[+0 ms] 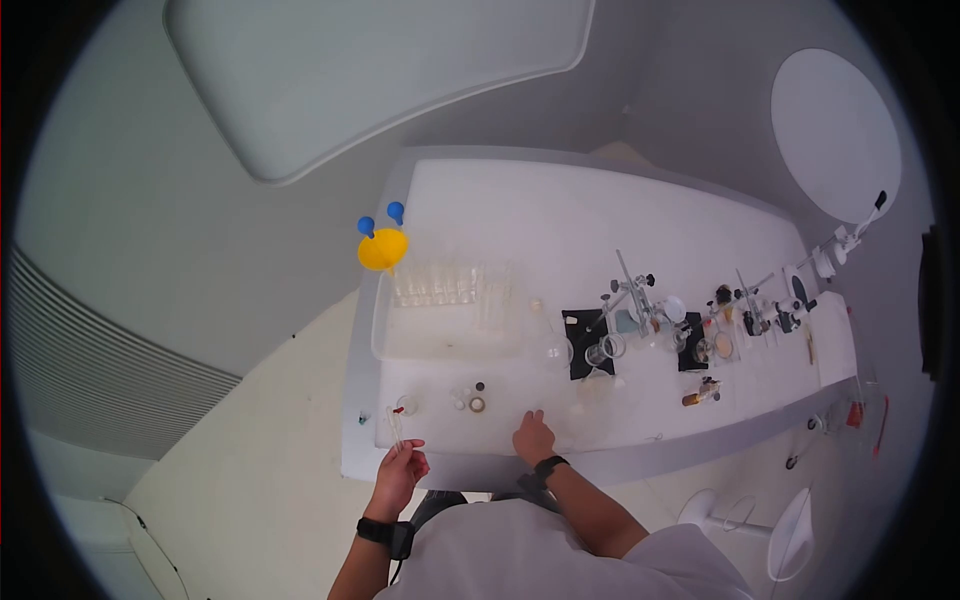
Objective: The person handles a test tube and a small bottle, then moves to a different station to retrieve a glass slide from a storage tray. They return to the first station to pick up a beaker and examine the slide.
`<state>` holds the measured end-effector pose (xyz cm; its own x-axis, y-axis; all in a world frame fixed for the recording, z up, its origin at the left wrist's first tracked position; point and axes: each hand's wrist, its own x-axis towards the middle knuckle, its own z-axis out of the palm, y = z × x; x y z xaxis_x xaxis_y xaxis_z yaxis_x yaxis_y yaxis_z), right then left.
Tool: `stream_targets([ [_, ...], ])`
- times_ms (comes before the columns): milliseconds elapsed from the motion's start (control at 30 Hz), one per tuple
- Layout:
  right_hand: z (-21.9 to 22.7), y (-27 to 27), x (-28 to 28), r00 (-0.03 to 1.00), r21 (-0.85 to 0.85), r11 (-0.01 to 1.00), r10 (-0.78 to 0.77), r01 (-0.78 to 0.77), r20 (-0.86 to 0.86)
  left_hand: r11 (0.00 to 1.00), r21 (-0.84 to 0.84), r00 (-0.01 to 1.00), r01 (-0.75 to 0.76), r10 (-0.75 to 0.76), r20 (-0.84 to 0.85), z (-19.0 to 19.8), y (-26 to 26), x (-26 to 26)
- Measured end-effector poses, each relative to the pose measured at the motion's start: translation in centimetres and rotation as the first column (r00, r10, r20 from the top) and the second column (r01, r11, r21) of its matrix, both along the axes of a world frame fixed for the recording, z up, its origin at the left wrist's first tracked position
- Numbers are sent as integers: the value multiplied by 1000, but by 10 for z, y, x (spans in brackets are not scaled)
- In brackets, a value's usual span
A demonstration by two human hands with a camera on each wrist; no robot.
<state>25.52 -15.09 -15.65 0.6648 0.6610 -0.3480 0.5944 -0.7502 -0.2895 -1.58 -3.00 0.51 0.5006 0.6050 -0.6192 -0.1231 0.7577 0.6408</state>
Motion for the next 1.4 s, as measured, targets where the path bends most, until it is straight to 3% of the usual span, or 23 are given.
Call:
stream_targets([
  [267,6,11,-13,1000,-9,1000,15,-16,-24,999,-11,998,53,-53,-22,8,33,-21],
  [367,3,4,-20,999,58,998,-19,16,49,986,50,987,158,-157,-18,14,49,-28],
  [400,7,7,-20,999,61,998,-12,10,44,975,14,973,223,-223,54,16,56,-30],
  [500,44,20,-23,980,233,955,-197,185,28,942,-40,932,334,-323,163,27,68,-32],
  [533,62,28,-26,980,232,955,-196,185,27,919,-58,906,389,-371,204,31,71,-32],
  [600,94,46,-35,992,525,844,-57,108,-112,896,-100,877,433,-393,275,33,77,-32],
  [667,110,67,-56,875,657,723,157,215,-459,863,-145,841,484,-413,348,41,81,-30],
  [700,147,79,-75,648,516,789,206,334,-734,801,-159,790,577,-498,357,48,84,-27],
  [733,181,89,-91,333,346,854,221,389,-917,736,-170,736,655,-571,363,52,85,-25],
  [867,182,91,-119,347,441,754,296,486,-890,638,-91,626,765,-702,338,30,80,-23],
  [933,185,86,-124,591,526,754,230,394,-773,567,-42,565,823,-808,166,33,76,-21],
  [967,179,81,-125,593,524,754,226,396,-773,563,-43,562,825,-810,169,31,75,-21],
  [1033,170,73,-128,753,621,748,264,234,-602,545,-12,541,838,-829,146,29,74,-20],
  [1167,172,62,-132,728,573,756,194,316,-657,553,-16,547,833,-818,181,22,69,-17],
  [1233,173,58,-132,575,497,719,167,485,-801,561,21,554,828,-822,133,21,66,-16],
  [1267,169,56,-128,575,499,718,167,486,-801,559,22,552,829,-823,131,19,65,-14],
  [1333,164,54,-118,422,469,676,250,568,-871,572,41,570,819,-820,57,18,63,-10],
  [1400,170,50,-109,397,449,683,247,576,-884,599,36,596,800,-799,77,16,59,-7],
])
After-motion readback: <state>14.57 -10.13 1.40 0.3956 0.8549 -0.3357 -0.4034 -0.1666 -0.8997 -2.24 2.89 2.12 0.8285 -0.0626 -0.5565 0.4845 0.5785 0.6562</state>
